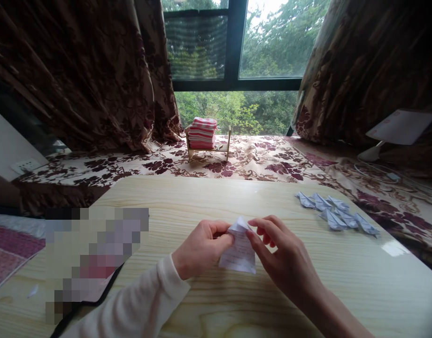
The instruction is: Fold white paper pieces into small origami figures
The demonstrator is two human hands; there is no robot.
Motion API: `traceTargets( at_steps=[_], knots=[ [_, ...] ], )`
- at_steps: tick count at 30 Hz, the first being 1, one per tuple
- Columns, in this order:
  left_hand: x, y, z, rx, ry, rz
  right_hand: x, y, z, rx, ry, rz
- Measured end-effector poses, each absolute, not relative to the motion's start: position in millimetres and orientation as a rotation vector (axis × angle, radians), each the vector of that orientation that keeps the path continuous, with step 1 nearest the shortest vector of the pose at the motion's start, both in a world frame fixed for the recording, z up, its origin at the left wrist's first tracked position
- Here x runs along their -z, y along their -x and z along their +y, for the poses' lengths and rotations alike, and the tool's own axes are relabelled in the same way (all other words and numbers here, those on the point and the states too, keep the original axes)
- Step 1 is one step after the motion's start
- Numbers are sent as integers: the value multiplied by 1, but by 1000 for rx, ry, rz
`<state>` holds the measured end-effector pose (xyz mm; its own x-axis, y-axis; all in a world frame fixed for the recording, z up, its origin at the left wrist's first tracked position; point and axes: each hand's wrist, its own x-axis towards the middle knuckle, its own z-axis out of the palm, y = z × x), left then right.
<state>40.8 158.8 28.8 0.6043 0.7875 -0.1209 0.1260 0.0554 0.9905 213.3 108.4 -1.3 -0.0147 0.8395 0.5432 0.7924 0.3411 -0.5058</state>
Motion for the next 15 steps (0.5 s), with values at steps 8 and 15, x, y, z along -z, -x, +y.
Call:
traceTargets(
  at_steps=[8,15],
  knots=[
    [-23,-46,155,-778,-1566,956,0,-215,111,-233,1363,-1689],
    [-27,-46,150,-979,-1941,911,-5,-213,110,-281,1323,-1629]
  ],
)
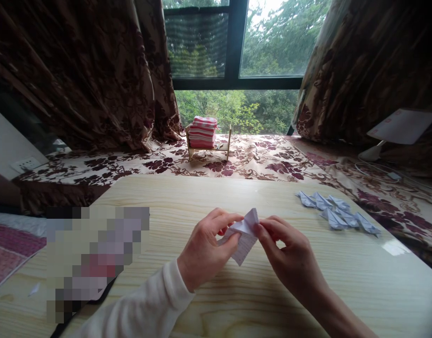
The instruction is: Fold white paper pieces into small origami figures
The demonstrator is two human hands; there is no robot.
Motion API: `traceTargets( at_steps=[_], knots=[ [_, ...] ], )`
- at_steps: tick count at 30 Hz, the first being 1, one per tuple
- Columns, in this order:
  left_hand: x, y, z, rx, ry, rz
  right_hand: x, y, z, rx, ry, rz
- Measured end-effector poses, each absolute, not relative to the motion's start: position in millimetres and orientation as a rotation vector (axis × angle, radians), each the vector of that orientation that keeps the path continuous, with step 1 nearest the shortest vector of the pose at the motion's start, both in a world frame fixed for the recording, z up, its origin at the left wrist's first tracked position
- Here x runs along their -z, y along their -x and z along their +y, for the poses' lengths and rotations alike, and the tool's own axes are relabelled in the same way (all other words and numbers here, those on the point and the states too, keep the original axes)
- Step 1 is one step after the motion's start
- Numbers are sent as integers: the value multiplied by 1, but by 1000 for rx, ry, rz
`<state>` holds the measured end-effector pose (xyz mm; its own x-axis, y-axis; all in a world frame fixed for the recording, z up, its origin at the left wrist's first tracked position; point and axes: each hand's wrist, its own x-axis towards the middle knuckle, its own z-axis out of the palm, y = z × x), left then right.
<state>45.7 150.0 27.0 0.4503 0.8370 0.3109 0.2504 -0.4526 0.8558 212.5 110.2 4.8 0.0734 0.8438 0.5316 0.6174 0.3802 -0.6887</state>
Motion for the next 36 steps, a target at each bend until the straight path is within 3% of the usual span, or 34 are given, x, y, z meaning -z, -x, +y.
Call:
traceTargets(
  at_steps=[11,23,36],
  knots=[
    [-18,-48,150,-1160,-1969,957,-10,-205,110,-766,1287,-1202],
    [-24,-49,148,-1205,-1837,1062,-2,-201,108,-1096,1160,-1186],
    [-26,-49,148,-1072,-1936,868,-1,-206,108,-1138,1072,-1199]
  ],
)
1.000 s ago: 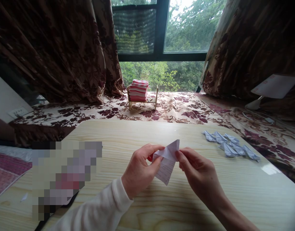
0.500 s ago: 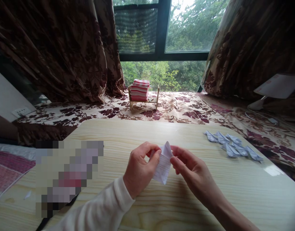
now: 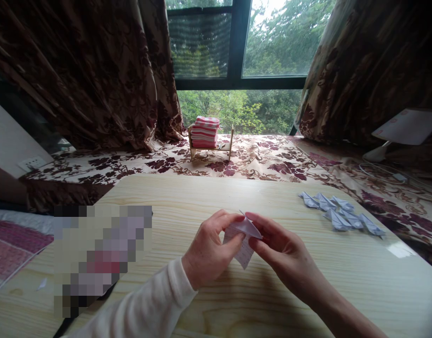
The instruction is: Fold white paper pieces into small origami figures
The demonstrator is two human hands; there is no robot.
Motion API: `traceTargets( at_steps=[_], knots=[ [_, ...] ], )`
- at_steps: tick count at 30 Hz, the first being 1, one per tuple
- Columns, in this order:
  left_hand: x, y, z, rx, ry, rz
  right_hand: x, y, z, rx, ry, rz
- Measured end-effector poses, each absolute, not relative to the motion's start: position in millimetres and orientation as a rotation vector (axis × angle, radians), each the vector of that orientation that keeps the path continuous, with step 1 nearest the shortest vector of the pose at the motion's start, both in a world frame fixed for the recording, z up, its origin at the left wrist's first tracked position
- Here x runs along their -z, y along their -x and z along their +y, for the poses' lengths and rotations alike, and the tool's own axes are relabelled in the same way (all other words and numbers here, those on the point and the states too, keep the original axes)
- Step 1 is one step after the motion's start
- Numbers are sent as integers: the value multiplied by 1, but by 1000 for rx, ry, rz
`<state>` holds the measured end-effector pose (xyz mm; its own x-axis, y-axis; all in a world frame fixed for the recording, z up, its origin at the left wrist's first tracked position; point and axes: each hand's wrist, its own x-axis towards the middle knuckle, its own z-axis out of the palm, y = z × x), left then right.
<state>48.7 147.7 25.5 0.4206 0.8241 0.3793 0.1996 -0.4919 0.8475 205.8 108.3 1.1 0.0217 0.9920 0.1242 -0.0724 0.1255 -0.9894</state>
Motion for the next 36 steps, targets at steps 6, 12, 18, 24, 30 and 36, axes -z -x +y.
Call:
traceTargets(
  at_steps=[6,12,18,24,30,36],
  knots=[
    [-26,-48,148,-1066,-1935,967,1,-207,107,-1057,1137,-1312],
    [-23,-45,150,-1146,-2000,1033,4,-205,108,-1035,1142,-1358],
    [-25,-45,155,-1067,-1433,995,2,-209,113,-1195,1074,-1326],
    [-25,-46,156,-1026,-1293,955,-6,-206,111,-1189,1106,-1226],
    [-22,-46,156,-994,-1376,1016,-7,-203,108,-1205,1133,-1235],
    [-19,-40,166,-834,-1393,968,-2,-210,109,-1204,1260,-1304]
  ],
)
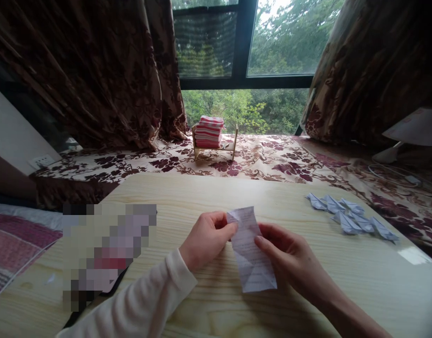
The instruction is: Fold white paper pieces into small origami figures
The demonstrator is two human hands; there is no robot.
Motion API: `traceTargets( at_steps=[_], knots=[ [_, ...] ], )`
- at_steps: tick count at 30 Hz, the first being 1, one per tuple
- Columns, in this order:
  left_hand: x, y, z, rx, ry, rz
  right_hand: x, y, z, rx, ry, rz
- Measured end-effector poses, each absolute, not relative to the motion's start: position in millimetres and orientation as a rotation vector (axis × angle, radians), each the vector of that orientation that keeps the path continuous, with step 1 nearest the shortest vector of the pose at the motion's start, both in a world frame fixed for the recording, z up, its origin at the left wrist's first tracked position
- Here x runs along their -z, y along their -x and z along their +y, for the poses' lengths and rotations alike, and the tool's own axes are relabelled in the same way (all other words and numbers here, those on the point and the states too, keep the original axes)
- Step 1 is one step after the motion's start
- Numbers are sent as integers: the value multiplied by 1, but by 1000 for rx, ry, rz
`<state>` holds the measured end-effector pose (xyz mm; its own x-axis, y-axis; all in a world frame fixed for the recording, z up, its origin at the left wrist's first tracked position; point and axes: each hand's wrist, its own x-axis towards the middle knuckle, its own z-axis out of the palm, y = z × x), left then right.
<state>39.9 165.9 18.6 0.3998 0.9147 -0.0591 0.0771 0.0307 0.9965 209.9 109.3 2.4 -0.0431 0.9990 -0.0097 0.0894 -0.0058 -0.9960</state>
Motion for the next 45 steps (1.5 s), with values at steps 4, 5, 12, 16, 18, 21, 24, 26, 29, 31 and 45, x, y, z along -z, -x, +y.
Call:
traceTargets(
  at_steps=[4,5,12,16,18,21,24,26,29,31,45],
  knots=[
    [-21,-39,166,-752,-1499,962,0,-214,113,-1080,1391,-1344],
    [-22,-39,165,-736,-1542,984,0,-214,114,-1024,1417,-1362],
    [-15,-42,162,-770,-1900,1191,2,-213,114,-755,1473,-1577],
    [-10,-43,162,-791,-2154,1268,6,-215,114,-657,1491,-1696],
    [-9,-44,162,-758,-2176,1256,9,-215,115,-599,1516,-1748],
    [-8,-44,161,-721,-2189,1255,12,-214,116,-530,1543,-1795],
    [-7,-45,161,-696,-2204,1271,15,-214,117,-496,1542,-1811],
    [-6,-46,161,-695,-2209,1291,17,-214,117,-486,1535,-1819],
    [-5,-46,160,-710,-2217,1318,17,-214,117,-469,1532,-1829],
    [-4,-45,160,-708,-2233,1323,18,-215,117,-456,1527,-1827],
    [0,-46,155,-713,-2274,1334,14,-211,114,-460,1506,-1888]
  ],
)
